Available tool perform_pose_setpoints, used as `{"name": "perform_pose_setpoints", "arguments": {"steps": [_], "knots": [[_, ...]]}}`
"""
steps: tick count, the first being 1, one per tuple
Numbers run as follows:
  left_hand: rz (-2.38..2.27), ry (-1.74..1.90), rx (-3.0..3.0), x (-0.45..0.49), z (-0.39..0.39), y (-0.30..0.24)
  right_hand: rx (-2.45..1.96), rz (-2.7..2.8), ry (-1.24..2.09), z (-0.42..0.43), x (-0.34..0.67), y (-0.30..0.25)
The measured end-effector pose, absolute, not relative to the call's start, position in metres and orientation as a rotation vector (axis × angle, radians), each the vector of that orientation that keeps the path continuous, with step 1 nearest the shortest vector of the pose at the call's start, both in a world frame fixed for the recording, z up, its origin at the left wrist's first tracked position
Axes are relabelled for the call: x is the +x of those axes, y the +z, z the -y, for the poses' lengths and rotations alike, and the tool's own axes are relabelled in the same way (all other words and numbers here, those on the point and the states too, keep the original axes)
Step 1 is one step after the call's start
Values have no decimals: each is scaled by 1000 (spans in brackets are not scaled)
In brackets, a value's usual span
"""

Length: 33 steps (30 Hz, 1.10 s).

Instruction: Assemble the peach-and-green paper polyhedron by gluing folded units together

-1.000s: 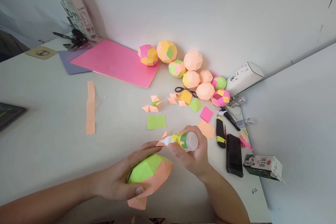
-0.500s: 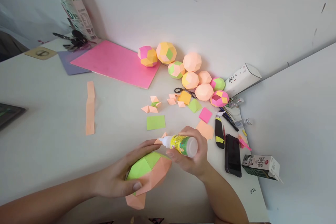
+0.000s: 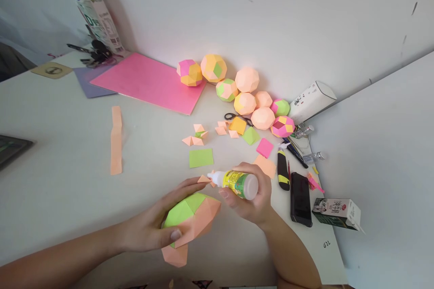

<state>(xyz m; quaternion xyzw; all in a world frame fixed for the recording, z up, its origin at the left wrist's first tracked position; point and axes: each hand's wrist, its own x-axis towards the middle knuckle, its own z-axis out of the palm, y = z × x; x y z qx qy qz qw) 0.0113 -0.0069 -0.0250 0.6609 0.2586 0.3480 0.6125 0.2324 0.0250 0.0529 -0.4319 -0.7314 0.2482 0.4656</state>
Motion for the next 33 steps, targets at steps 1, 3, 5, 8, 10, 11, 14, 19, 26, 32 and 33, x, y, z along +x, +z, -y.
{"name": "perform_pose_setpoints", "arguments": {"steps": [1,3,5,8,10,11,14,19,26,32,33], "knots": [[-599,804,1528,11,7,-25,-1045,1796,646,-25,232,52],[-607,802,1539,11,7,-25,-1036,1811,688,-25,231,52],[-611,800,1545,11,7,-25,-1058,1823,696,-25,229,52],[-608,798,1544,11,6,-25,-1096,1814,684,-26,228,53],[-613,793,1542,11,6,-25,-1106,1799,678,-26,228,53],[-615,792,1542,12,6,-25,-1106,1798,678,-26,228,53],[-615,789,1536,12,6,-24,-1097,1818,671,-26,228,53],[-622,781,1521,12,6,-23,-1113,1800,659,-26,227,53],[-619,776,1492,12,5,-22,-1161,1725,689,-26,231,50],[-688,756,1350,6,-6,-15,-1050,1281,1227,-50,240,38],[-710,763,1307,4,-9,-14,-1038,1207,1311,-57,242,36]]}}
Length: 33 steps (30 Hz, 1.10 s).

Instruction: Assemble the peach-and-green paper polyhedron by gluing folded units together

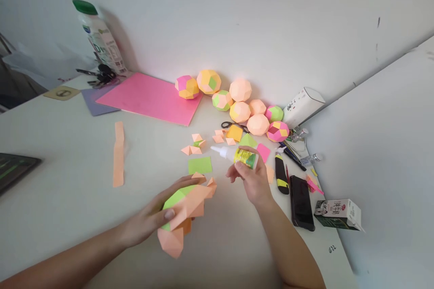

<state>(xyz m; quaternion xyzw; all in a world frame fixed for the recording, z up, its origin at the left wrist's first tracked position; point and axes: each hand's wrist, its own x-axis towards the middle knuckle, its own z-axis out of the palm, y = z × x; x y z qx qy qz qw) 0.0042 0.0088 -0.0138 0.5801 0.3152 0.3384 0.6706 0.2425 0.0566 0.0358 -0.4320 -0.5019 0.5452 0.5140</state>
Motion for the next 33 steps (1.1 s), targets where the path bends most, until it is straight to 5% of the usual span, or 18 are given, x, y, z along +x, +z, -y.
{"name": "perform_pose_setpoints", "arguments": {"steps": [12,20,33], "knots": [[-747,661,1195,9,-11,-13,-1062,1203,1156,-85,272,26],[-753,696,1105,7,-12,-10,-1645,1842,655,-93,283,-1],[-739,734,1401,7,-6,-22,-1771,2395,251,-87,262,-15]]}}
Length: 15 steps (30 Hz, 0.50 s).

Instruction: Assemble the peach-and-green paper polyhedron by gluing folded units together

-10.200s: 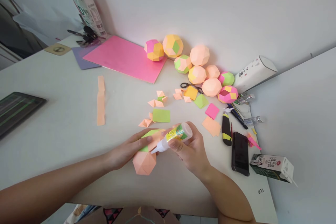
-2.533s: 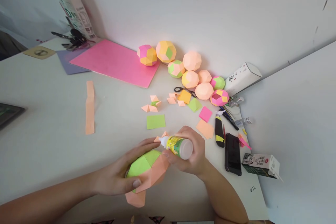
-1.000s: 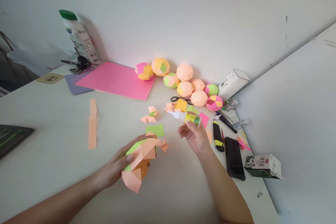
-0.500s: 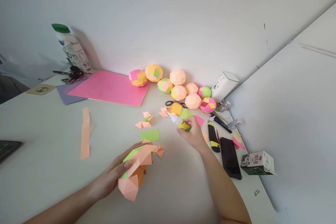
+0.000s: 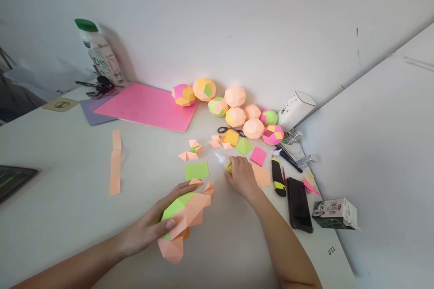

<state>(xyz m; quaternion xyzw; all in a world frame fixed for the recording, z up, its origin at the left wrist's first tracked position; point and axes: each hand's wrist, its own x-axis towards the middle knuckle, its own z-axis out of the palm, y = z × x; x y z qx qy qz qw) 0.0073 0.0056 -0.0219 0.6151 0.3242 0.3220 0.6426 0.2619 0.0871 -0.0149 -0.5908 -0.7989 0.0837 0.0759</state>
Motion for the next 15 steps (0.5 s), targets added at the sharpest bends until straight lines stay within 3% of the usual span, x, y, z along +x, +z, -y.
{"name": "perform_pose_setpoints", "arguments": {"steps": [7,11,15], "knots": [[-664,756,1269,6,-9,-23,-1724,2471,136,-85,263,-11],[-523,812,1007,9,-9,-21,-1416,2348,-25,-77,255,-4],[-395,802,749,13,-8,-18,-1160,2182,200,-60,240,5]]}}
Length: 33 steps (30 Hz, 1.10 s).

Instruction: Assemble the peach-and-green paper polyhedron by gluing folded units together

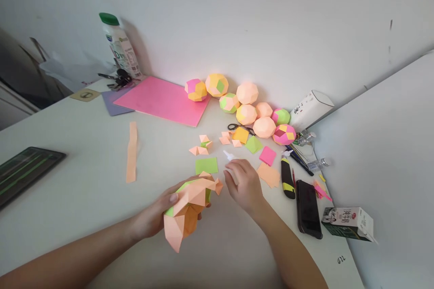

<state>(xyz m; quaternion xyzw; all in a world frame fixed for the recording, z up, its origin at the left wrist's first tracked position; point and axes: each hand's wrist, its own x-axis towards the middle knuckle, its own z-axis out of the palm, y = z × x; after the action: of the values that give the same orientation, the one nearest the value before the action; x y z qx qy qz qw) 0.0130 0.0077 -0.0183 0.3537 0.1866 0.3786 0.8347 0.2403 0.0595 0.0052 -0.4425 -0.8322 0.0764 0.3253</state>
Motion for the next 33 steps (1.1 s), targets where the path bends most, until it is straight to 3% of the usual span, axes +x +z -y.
{"name": "perform_pose_setpoints", "arguments": {"steps": [6,11,22,33], "knots": [[-337,808,632,16,-6,-12,-1278,2125,911,-38,219,11],[-291,756,593,17,-5,-9,-1338,1676,1442,-32,208,7],[-281,749,637,16,0,-17,-1414,1246,1600,-38,207,8],[-438,805,953,12,-2,-23,-1385,1250,1663,-39,211,9]]}}
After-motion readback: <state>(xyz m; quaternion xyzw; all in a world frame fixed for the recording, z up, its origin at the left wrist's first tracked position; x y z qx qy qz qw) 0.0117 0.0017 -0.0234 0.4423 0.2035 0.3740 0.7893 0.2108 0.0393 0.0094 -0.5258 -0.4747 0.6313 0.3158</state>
